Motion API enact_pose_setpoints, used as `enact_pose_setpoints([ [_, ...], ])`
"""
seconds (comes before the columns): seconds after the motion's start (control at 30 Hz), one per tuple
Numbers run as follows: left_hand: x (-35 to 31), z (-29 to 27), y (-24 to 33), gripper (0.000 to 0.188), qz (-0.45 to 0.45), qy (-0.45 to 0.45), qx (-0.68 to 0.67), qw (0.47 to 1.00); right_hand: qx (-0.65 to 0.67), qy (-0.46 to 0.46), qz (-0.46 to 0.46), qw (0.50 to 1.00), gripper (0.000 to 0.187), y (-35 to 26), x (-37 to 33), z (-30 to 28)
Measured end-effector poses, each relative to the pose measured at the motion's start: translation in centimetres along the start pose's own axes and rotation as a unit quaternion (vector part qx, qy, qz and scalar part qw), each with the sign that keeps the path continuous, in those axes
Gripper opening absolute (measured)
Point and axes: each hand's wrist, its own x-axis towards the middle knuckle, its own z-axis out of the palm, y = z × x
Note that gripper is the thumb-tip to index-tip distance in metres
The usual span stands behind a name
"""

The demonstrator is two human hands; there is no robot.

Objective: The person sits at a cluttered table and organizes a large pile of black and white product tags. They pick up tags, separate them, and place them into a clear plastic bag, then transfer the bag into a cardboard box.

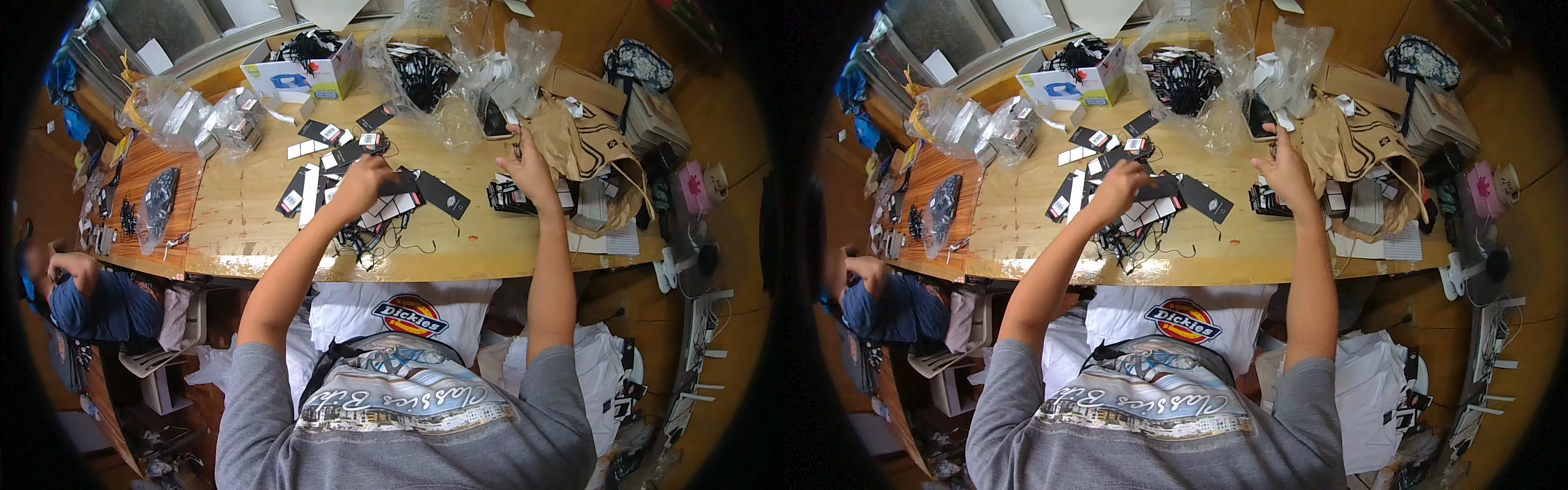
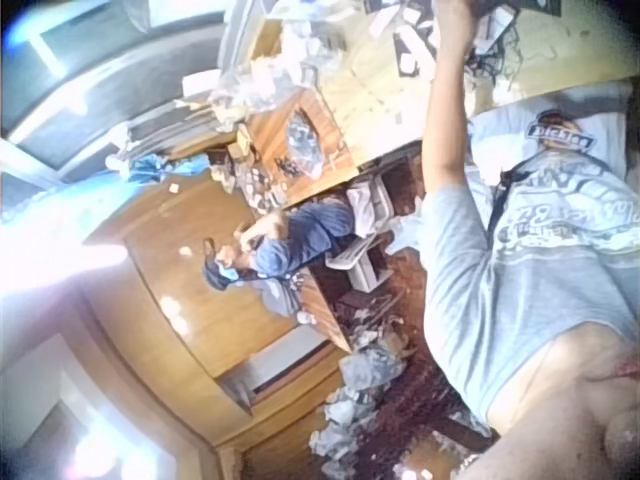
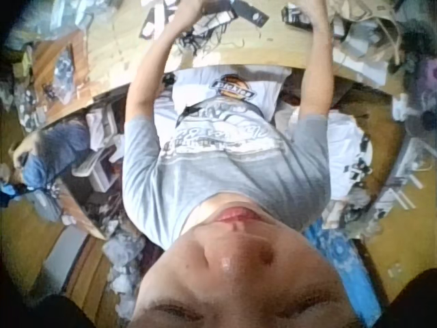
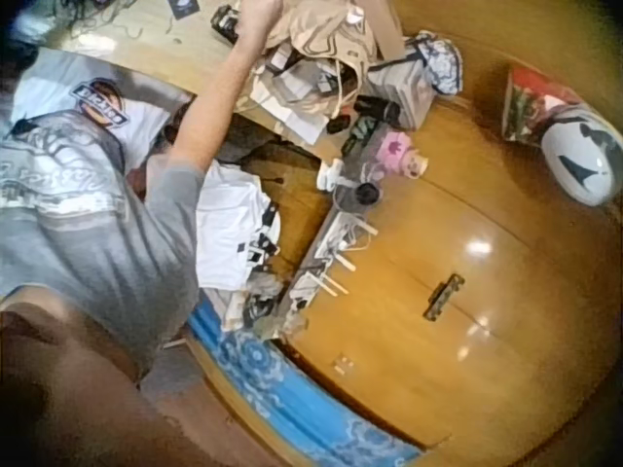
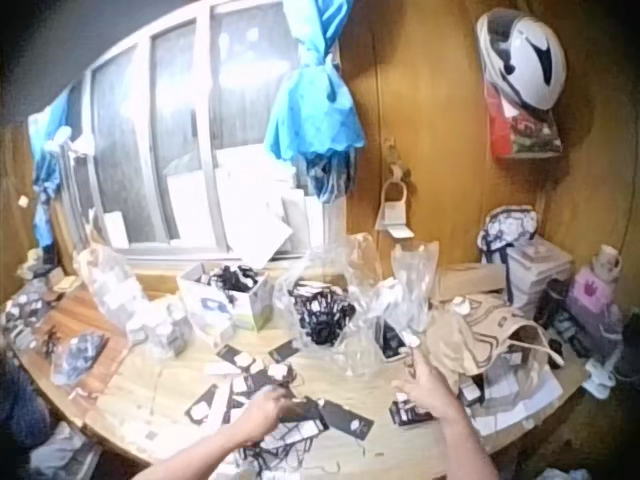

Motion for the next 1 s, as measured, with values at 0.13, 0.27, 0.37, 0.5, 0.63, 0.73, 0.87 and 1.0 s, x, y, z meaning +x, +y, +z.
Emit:
enact_pose_setpoints([
  [0.13, -1.9, 1.0, 2.8, 0.015, 0.066, -0.094, -0.004, 0.993, -0.328, -0.089, -0.072, 0.938, 0.047, 0.5, -0.9, 0.9],
  [0.27, -5.0, 3.0, 5.1, 0.01, -0.04, -0.051, -0.043, 0.997, -0.434, -0.077, -0.034, 0.897, 0.038, -0.1, -1.4, 1.4],
  [0.37, -5.9, 3.3, 6.2, 0.012, -0.073, 0.0, -0.088, 0.993, -0.278, 0.068, -0.138, 0.948, 0.025, 3.2, -1.1, 1.3],
  [0.5, -5.7, 4.8, 8.7, 0.018, -0.029, 0.036, -0.14, 0.989, -0.13, 0.16, -0.157, 0.966, 0.015, 6.6, -0.6, 3.0],
  [0.63, -4.8, 7.4, 9.8, 0.011, -0.02, 0.018, -0.094, 0.995, 0.512, 0.076, 0.213, 0.828, 0.02, 5.7, -1.6, 2.7],
  [0.73, -2.9, 7.5, 9.3, 0.005, -0.105, 0.021, -0.164, 0.981, 0.649, -0.014, 0.292, 0.703, 0.016, 6.5, -1.7, 3.6],
  [0.87, 2.5, 4.5, 9.3, 0.011, -0.311, 0.007, -0.547, 0.777, 0.547, -0.127, 0.228, 0.795, 0.012, 5.6, -3.9, 5.7],
  [1.0, 5.4, 5.5, 8.8, 0.014, -0.275, 0.096, -0.423, 0.858, 0.454, -0.185, 0.179, 0.853, 0.006, 2.0, -3.8, 6.9],
])
